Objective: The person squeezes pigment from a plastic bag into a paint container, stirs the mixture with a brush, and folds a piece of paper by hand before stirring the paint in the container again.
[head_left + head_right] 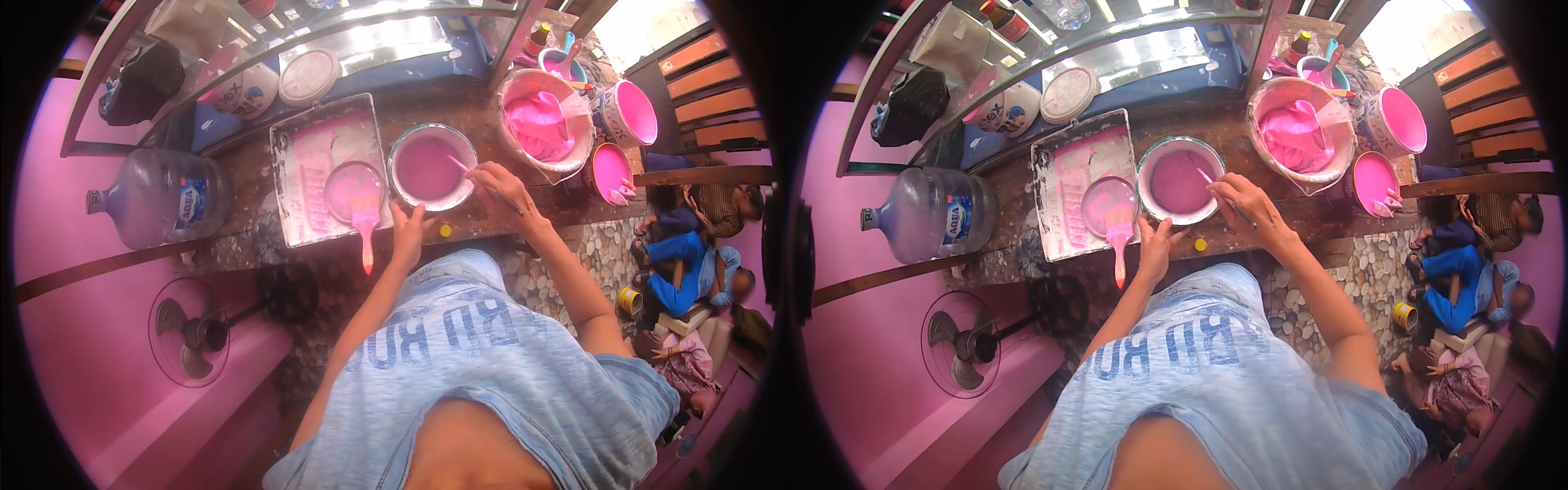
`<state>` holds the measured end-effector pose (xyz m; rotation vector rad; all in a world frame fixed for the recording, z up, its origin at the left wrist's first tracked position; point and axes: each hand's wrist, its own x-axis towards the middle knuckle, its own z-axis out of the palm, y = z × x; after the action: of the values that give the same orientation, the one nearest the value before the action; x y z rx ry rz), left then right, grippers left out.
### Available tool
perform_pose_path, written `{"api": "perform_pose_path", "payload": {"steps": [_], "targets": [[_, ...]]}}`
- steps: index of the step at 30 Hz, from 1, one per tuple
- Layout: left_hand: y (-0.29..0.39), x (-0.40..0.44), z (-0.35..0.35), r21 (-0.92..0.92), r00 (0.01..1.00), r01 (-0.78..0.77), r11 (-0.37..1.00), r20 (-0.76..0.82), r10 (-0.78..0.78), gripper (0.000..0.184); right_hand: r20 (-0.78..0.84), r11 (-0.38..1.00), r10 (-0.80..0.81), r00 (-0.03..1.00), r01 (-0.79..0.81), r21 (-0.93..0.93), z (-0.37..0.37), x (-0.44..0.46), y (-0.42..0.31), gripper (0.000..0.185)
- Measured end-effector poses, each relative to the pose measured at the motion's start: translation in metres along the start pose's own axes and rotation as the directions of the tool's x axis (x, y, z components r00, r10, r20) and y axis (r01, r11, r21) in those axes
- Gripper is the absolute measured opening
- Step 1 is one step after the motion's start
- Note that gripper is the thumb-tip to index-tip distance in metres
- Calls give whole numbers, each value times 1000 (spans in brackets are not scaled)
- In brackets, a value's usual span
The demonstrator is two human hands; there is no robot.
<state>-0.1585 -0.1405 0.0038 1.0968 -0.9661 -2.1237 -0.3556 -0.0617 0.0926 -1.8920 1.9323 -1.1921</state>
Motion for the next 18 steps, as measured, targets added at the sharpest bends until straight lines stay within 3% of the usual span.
{"api": "perform_pose_path", "payload": {"steps": [4, 6, 9, 10, 12, 18], "targets": [[5, 5, 0, 60, 999, -47, 997, 6, 46, 43, 176, 985, -19, 984, -12, 171, 16, -10, -17, 17], [12, 5, 0, 95, 997, -80, 992, -17, 81, 38, 132, 988, -38, 990, 17, 155, 10, -13, -18, 15], [24, 3, 2, 213, 993, -117, 970, 33, 113, 38, 83, 991, 120, 989, -124, 54, -9, -8, -9, 15], [18, 9, -3, 271, 986, -164, 949, 60, 153, 38, 38, 999, 54, 998, -54, 1, -12, -7, -2, 16], [8, 24, -13, 384, 966, -257, 887, 121, 227, 39, 97, 997, 71, 993, -69, -28, -15, -11, 2, 16], [22, 32, -7, 406, 988, -146, 902, 101, 115, 38, 150, 980, 49, 987, -76, 183, -4, -8, -12, 13]]}}
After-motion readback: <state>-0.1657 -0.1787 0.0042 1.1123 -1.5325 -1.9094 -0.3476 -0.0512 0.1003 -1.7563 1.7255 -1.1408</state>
